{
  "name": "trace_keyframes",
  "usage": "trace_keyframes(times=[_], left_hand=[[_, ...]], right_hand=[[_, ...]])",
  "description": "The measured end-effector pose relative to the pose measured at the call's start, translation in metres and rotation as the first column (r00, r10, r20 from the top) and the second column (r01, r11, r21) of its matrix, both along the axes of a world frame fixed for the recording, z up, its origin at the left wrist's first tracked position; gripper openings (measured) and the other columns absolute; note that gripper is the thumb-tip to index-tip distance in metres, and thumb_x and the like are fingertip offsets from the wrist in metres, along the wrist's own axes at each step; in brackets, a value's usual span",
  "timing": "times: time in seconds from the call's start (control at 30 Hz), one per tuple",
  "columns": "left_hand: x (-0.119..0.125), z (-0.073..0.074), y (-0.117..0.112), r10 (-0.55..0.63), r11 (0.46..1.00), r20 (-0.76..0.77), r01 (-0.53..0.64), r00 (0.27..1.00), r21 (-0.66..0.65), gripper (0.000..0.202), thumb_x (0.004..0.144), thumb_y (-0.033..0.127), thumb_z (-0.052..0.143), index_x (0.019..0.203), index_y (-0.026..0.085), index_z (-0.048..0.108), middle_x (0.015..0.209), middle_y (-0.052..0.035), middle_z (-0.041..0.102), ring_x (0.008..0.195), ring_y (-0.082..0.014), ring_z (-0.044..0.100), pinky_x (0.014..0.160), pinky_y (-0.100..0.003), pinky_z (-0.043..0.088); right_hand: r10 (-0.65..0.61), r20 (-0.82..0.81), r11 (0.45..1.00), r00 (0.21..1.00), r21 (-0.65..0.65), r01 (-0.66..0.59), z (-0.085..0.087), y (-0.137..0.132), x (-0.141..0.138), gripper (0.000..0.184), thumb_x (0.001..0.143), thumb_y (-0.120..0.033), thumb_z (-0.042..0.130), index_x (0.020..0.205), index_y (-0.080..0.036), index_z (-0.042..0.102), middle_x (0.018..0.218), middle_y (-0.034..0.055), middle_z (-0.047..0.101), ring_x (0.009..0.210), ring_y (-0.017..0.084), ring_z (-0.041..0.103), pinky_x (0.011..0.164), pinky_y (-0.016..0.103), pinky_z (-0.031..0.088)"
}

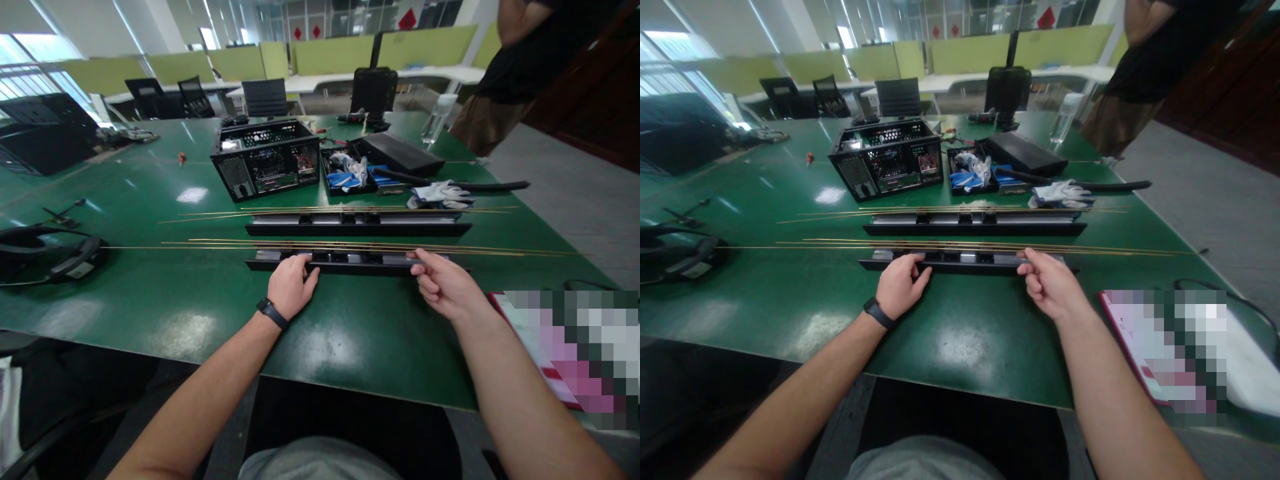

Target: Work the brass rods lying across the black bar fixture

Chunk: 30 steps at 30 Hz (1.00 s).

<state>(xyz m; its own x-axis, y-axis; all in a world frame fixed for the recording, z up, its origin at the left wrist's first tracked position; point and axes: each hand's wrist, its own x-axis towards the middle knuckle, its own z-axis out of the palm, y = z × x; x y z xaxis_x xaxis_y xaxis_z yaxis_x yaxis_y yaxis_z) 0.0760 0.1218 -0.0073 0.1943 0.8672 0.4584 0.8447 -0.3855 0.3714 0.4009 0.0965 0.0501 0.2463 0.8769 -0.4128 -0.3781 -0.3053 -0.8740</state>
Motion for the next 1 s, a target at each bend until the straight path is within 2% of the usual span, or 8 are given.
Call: trace_keyframes(times=[0.17, 0.3, 0.47, 0.63, 0.77, 1.0], left_hand=[[-0.001, -0.001, 0.0, -0.015, 1.0, 0.005, 0.015, 1.0, 0.013, 0.016, 0.103, 0.03, 0.071, 0.116, 0.021, 0.07, 0.085, -0.0016, 0.069, 0.086, -0.0222, 0.071, 0.083, -0.035, 0.056], [-0.001, -0.003, 0.001, -0.024, 0.999, 0.016, 0.023, 1.0, 0.035, 0.014, 0.103, 0.03, 0.07, 0.114, 0.021, 0.07, 0.083, -0.0011, 0.069, 0.084, -0.0216, 0.07, 0.081, -0.034, 0.055], [-0.001, -0.004, 0.002, -0.049, 0.997, 0.032, 0.046, 0.998, 0.069, 0.012, 0.104, 0.03, 0.069, 0.112, 0.021, 0.071, 0.08, -0.0005, 0.068, 0.08, -0.0209, 0.07, 0.079, -0.034, 0.054], [-0.001, -0.004, -0.001, -0.074, 0.993, 0.026, 0.071, 0.997, 0.089, 0.012, 0.104, 0.031, 0.068, 0.109, 0.021, 0.073, 0.077, 0.0002, 0.068, 0.077, -0.0199, 0.069, 0.076, -0.033, 0.054], [0.001, -0.003, -0.004, -0.084, 0.994, 0.02, 0.083, 0.996, 0.077, 0.013, 0.104, 0.032, 0.069, 0.109, 0.021, 0.074, 0.075, 0.0005, 0.068, 0.076, -0.0191, 0.069, 0.075, -0.032, 0.053], [0.003, -0.004, -0.006, -0.091, 0.991, 0.024, 0.088, 0.996, 0.099, 0.011, 0.104, 0.031, 0.069, 0.107, 0.021, 0.074, 0.075, 0.0007, 0.068, 0.075, -0.019, 0.069, 0.074, -0.032, 0.053]], right_hand=[[-0.083, -0.05, 0.996, 0.995, -0.014, 0.083, 0.004, 0.0, 0.006, 0.011, 0.106, -0.022, 0.067, 0.098, -0.015, 0.068, 0.066, -0.0041, 0.061, 0.034, 0.002, 0.032, 0.029, 0.014, 0.025], [-0.261, -0.051, 0.965, 0.964, -0.022, 0.26, 0.003, 0.003, 0.016, 0.017, 0.108, -0.018, 0.062, 0.092, -0.015, 0.065, 0.064, -0.0054, 0.056, 0.036, 0.002, 0.034, 0.031, 0.015, 0.024], [-0.513, 0.049, 0.858, 0.857, 0.009, 0.513, 0.0, 0.007, 0.037, 0.023, 0.107, -0.018, 0.064, 0.084, -0.019, 0.058, 0.065, -0.0064, 0.054, 0.04, 0.002, 0.038, 0.035, 0.015, 0.026], [-0.668, 0.112, 0.742, 0.735, 0.036, 0.669, 0.002, 0.007, 0.06, 0.027, 0.106, -0.008, 0.054, 0.081, -0.021, 0.054, 0.064, -0.0057, 0.052, 0.044, 0.005, 0.039, 0.036, 0.018, 0.027], [-0.717, 0.124, 0.694, 0.686, 0.046, 0.718, 0.002, 0.004, 0.069, 0.028, 0.104, -0.008, 0.055, 0.079, -0.021, 0.054, 0.067, -0.0035, 0.053, 0.047, 0.005, 0.041, 0.039, 0.02, 0.028], [-0.673, 0.158, 0.734, 0.723, 0.018, 0.679, 0.0, 0.006, 0.059, 0.023, 0.1, -0.013, 0.059, 0.079, -0.021, 0.056, 0.065, -0.0039, 0.056, 0.041, 0.006, 0.041, 0.034, 0.021, 0.027]])
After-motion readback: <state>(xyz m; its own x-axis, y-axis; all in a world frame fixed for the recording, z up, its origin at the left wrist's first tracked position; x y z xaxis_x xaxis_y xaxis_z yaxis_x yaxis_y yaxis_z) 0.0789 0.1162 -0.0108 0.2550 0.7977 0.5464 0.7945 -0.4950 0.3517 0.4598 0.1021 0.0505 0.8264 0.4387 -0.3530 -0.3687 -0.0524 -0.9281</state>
